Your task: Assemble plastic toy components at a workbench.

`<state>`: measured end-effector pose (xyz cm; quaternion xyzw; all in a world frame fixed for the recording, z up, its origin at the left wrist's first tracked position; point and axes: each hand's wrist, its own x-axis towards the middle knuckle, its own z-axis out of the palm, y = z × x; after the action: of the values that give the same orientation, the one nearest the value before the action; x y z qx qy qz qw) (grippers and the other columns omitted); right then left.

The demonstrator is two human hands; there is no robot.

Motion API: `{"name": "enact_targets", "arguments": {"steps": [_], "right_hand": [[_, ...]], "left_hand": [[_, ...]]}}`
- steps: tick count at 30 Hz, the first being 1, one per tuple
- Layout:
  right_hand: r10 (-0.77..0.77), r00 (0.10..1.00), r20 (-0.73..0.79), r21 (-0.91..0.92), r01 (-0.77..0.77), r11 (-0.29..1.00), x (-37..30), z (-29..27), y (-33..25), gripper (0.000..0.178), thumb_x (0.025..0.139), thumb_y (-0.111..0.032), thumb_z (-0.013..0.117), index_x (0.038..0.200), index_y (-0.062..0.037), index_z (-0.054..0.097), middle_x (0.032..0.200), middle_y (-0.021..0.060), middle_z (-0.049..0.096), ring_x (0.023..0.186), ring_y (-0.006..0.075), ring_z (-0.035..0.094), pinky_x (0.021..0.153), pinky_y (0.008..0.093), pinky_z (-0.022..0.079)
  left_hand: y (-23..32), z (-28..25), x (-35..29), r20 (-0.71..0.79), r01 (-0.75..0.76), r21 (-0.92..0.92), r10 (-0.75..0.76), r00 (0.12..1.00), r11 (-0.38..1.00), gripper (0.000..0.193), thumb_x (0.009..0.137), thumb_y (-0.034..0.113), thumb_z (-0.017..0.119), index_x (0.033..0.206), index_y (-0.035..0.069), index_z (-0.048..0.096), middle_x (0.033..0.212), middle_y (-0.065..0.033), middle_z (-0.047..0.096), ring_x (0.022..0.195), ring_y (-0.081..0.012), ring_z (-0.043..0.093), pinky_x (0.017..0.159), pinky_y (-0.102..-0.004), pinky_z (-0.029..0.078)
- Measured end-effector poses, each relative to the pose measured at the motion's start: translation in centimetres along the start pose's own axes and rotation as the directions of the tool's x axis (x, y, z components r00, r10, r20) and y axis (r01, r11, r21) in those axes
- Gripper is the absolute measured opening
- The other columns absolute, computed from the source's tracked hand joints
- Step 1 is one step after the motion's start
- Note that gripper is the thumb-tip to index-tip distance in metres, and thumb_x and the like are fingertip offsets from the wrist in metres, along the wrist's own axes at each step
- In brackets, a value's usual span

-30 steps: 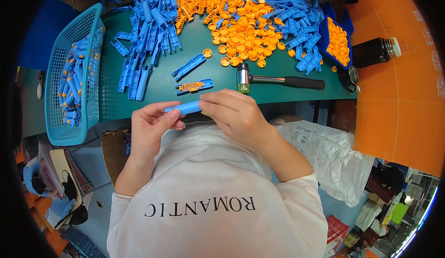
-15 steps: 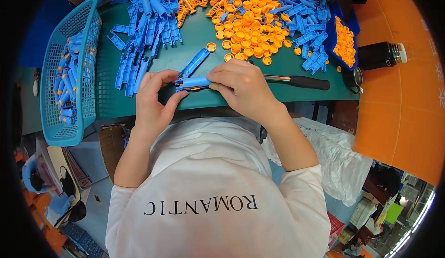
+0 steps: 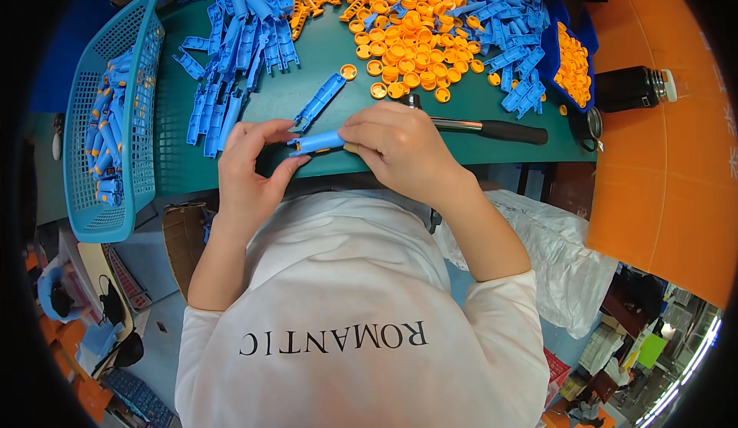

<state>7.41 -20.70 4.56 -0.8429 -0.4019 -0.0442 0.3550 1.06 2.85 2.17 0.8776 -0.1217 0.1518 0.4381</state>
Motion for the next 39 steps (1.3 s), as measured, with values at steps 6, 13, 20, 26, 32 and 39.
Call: {"name": "enact_targets", "arguments": {"steps": [6,13,20,26,32,39], "right_hand": [[-0.015,0.999,0.042,0.018,0.015,1.0,-0.3,-0.1,-0.1,0.02,0.077,0.005,0.076,0.096,-0.0015,0.076,0.097,0.0115,0.075,0.085,0.0268,0.072,0.071,0.0357,0.057],[-0.035,0.99,0.137,0.085,0.023,0.996,0.4,-0.6,0.4,0.02,0.078,0.004,0.077,0.097,-0.0006,0.075,0.09,0.0126,0.072,0.083,0.0288,0.071,0.071,0.0358,0.057],[-0.075,0.976,0.206,0.041,0.068,0.997,0.8,-1.0,0.6,0.022,0.08,-0.002,0.077,0.102,-0.0005,0.073,0.095,0.0129,0.071,0.086,0.0307,0.069,0.074,0.037,0.057],[-0.16,0.973,0.166,-0.125,0.182,0.975,0.1,-0.4,0.2,0.022,0.081,-0.001,0.075,0.102,0.0007,0.072,0.095,0.0126,0.069,0.086,0.0304,0.069,0.074,0.0374,0.056],[-0.083,0.989,0.119,-0.017,0.086,0.996,-0.2,0.3,0.1,0.022,0.084,0.004,0.072,0.106,0.0007,0.072,0.098,0.0133,0.067,0.086,0.0312,0.066,0.074,0.0374,0.054],[-0.007,0.989,-0.147,-0.321,-0.041,0.946,-4.0,-3.8,-0.2,0.036,0.079,-0.01,0.079,0.114,-0.0062,0.072,0.113,0.0093,0.066,0.106,0.0295,0.059,0.088,0.0393,0.047]], "left_hand": [[0.2,-0.1,-0.3,0.007,-0.081,0.034,0.081,0.997,0.996,0.044,0.075,0.006,0.083,0.117,0.01,0.072,0.095,-0.0037,0.072,0.087,-0.0262,0.061,0.079,-0.0364,0.049],[-0.6,0.2,-0.5,0.046,-0.238,-0.007,0.238,0.97,0.971,0.034,0.077,0.008,0.082,0.11,0.011,0.077,0.096,-0.0039,0.071,0.088,-0.0256,0.065,0.078,-0.0371,0.051],[-0.1,0.4,-0.5,0.058,-0.249,0.043,0.247,0.967,0.967,0.035,0.078,-0.004,0.076,0.11,0.007,0.075,0.097,-0.0078,0.071,0.085,-0.0272,0.066,0.074,-0.0367,0.053],[-0.1,0.6,-0.3,0.034,-0.234,0.042,0.232,0.972,0.971,0.037,0.076,-0.006,0.075,0.11,0.008,0.075,0.096,-0.0077,0.071,0.085,-0.0267,0.066,0.072,-0.0364,0.054],[1.1,0.0,-0.3,0.081,-0.231,0.09,0.224,0.971,0.969,0.038,0.076,0.002,0.081,0.113,0.011,0.076,0.099,-0.007,0.071,0.087,-0.0257,0.066,0.074,-0.0357,0.054],[-0.9,0.3,-1.3,-0.001,-0.28,0.167,0.284,0.959,0.946,0.039,0.076,-0.002,0.08,0.113,0.012,0.077,0.097,-0.0072,0.07,0.084,-0.0258,0.065,0.07,-0.0354,0.053]]}}
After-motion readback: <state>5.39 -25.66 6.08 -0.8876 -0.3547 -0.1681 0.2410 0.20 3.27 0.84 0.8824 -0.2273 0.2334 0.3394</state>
